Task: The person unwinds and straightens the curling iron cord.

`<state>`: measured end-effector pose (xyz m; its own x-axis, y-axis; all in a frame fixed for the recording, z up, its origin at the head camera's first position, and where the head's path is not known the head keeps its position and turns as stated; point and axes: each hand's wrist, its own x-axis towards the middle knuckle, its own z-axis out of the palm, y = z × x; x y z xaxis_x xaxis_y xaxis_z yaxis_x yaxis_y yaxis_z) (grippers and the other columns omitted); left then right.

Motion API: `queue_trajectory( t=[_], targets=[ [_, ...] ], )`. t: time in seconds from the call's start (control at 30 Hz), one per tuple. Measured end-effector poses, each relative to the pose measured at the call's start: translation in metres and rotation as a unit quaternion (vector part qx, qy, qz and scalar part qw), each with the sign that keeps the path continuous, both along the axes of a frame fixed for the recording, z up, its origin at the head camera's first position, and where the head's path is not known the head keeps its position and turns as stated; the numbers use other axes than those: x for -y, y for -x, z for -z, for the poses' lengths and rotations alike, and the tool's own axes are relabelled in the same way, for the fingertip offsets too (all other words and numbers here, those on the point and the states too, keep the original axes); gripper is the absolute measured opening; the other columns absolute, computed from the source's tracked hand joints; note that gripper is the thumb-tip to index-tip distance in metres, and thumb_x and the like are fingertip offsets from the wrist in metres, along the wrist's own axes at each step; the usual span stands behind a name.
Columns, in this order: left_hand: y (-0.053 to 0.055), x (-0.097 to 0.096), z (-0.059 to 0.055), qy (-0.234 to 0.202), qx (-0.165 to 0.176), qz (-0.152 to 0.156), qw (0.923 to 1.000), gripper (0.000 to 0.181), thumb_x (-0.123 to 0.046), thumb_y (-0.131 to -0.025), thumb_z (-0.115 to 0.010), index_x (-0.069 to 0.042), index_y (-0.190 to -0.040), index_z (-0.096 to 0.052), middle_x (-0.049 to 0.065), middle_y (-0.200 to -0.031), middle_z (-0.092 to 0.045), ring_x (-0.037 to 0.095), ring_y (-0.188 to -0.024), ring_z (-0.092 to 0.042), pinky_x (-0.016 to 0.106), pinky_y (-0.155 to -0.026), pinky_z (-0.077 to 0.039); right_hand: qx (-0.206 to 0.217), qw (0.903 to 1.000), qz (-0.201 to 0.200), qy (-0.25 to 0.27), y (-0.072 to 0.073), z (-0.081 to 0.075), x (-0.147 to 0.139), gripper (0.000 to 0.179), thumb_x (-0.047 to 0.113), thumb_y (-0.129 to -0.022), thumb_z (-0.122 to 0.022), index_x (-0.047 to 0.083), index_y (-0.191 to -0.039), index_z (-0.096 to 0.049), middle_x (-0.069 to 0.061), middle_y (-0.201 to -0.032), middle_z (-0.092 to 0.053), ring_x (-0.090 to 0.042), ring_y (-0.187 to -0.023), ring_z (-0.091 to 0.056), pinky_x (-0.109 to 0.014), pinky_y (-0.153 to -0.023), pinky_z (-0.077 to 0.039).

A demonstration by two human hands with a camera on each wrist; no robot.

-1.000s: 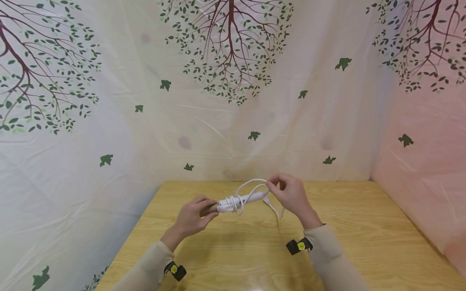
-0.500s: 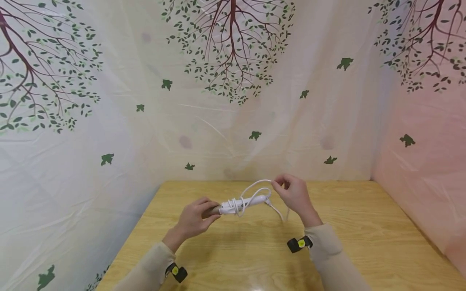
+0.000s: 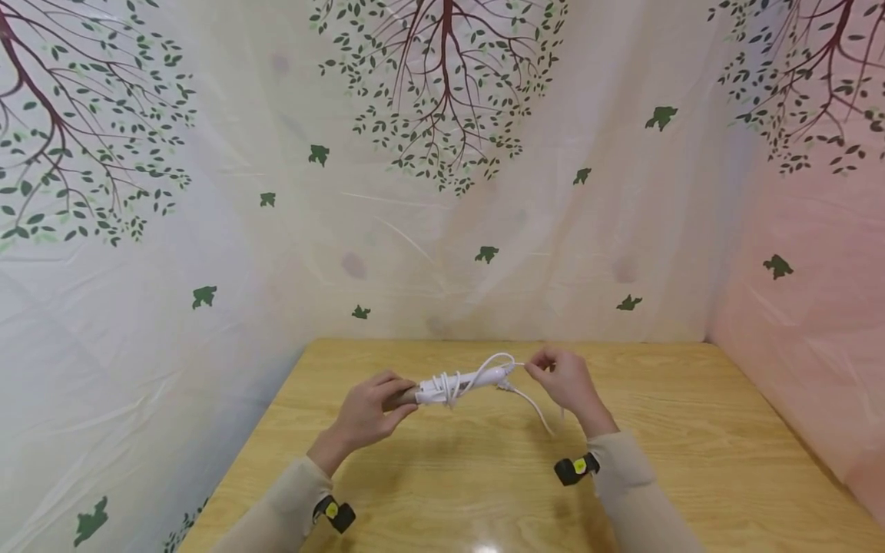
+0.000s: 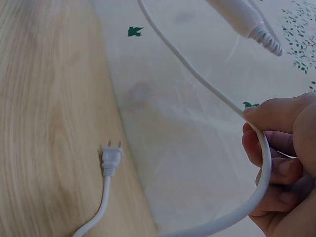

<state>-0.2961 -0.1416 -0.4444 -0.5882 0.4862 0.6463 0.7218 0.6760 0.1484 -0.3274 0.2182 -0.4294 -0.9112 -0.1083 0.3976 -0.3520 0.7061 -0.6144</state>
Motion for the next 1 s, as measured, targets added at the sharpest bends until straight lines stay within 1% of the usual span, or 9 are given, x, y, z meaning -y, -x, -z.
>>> queue_trajectory(
  t=[0.2,0.27,0.47,0.63,0.8,1.0],
  targets=[
    [0.0,0.001,-0.001,-0.003,-0.006,-0.002,1.0,0.029,-0.032,-0.081,-0.079,-0.016,-0.105,-0.072,-0.005,-0.092,-0.065,0.005,-0.073,-0.058,0.021,-0.063,-0.05,0.026,0.9995,0.003,-0.018,-0.001,0.008,-0.005,0.011,0.018,-0.09,-0.068,0.008,-0.085,-0.07,-0.002,-0.082,-0.068,-0.018,-0.081,-0.06,-0.043,-0.079,-0.051],
    [0.0,0.001,-0.001,-0.005,-0.007,-0.002,1.0,0.029,-0.032,-0.082,-0.079,-0.016,-0.105,-0.073,-0.005,-0.092,-0.065,0.005,-0.073,-0.058,0.021,-0.063,-0.05,0.036,0.9992,0.002,-0.019,-0.001,0.01,-0.006,0.011,0.018,-0.09,-0.068,0.008,-0.085,-0.07,-0.002,-0.083,-0.068,-0.019,-0.082,-0.06,-0.044,-0.079,-0.051],
    [0.0,0.001,-0.002,-0.01,-0.011,-0.002,0.9999,0.029,-0.031,-0.081,-0.079,-0.016,-0.105,-0.073,-0.006,-0.092,-0.066,0.004,-0.072,-0.058,0.021,-0.062,-0.049,0.067,0.9975,-0.005,-0.023,-0.004,0.017,-0.008,0.009,0.018,-0.089,-0.07,0.011,-0.084,-0.071,0.0,-0.082,-0.068,-0.016,-0.08,-0.057,-0.034,-0.075,-0.047],
    [0.0,0.001,-0.004,-0.016,-0.012,0.0,0.9998,0.028,-0.028,-0.08,-0.081,-0.016,-0.104,-0.073,-0.006,-0.092,-0.066,0.005,-0.072,-0.058,0.023,-0.062,-0.05,0.084,0.9959,-0.014,-0.03,-0.007,0.024,-0.008,0.008,0.018,-0.09,-0.07,0.012,-0.084,-0.07,0.001,-0.082,-0.067,-0.015,-0.078,-0.056,-0.032,-0.071,-0.045],
    [0.0,0.002,-0.004,-0.017,-0.013,-0.002,0.9998,0.028,-0.029,-0.08,-0.08,-0.017,-0.104,-0.073,-0.006,-0.092,-0.066,0.005,-0.073,-0.058,0.023,-0.063,-0.05,0.094,0.9949,-0.025,-0.028,-0.01,0.03,-0.008,0.007,0.017,-0.089,-0.07,0.013,-0.083,-0.07,0.002,-0.08,-0.066,-0.015,-0.076,-0.054,-0.031,-0.068,-0.043],
    [0.0,0.002,-0.004,-0.014,-0.011,-0.007,0.9998,0.027,-0.03,-0.082,-0.079,-0.017,-0.105,-0.072,-0.006,-0.094,-0.066,0.005,-0.075,-0.06,0.023,-0.064,-0.051,0.083,0.9944,-0.049,-0.043,-0.014,0.038,-0.01,0.007,0.019,-0.088,-0.072,0.017,-0.081,-0.07,0.007,-0.079,-0.066,-0.01,-0.075,-0.055,-0.028,-0.068,-0.044]
  ],
)
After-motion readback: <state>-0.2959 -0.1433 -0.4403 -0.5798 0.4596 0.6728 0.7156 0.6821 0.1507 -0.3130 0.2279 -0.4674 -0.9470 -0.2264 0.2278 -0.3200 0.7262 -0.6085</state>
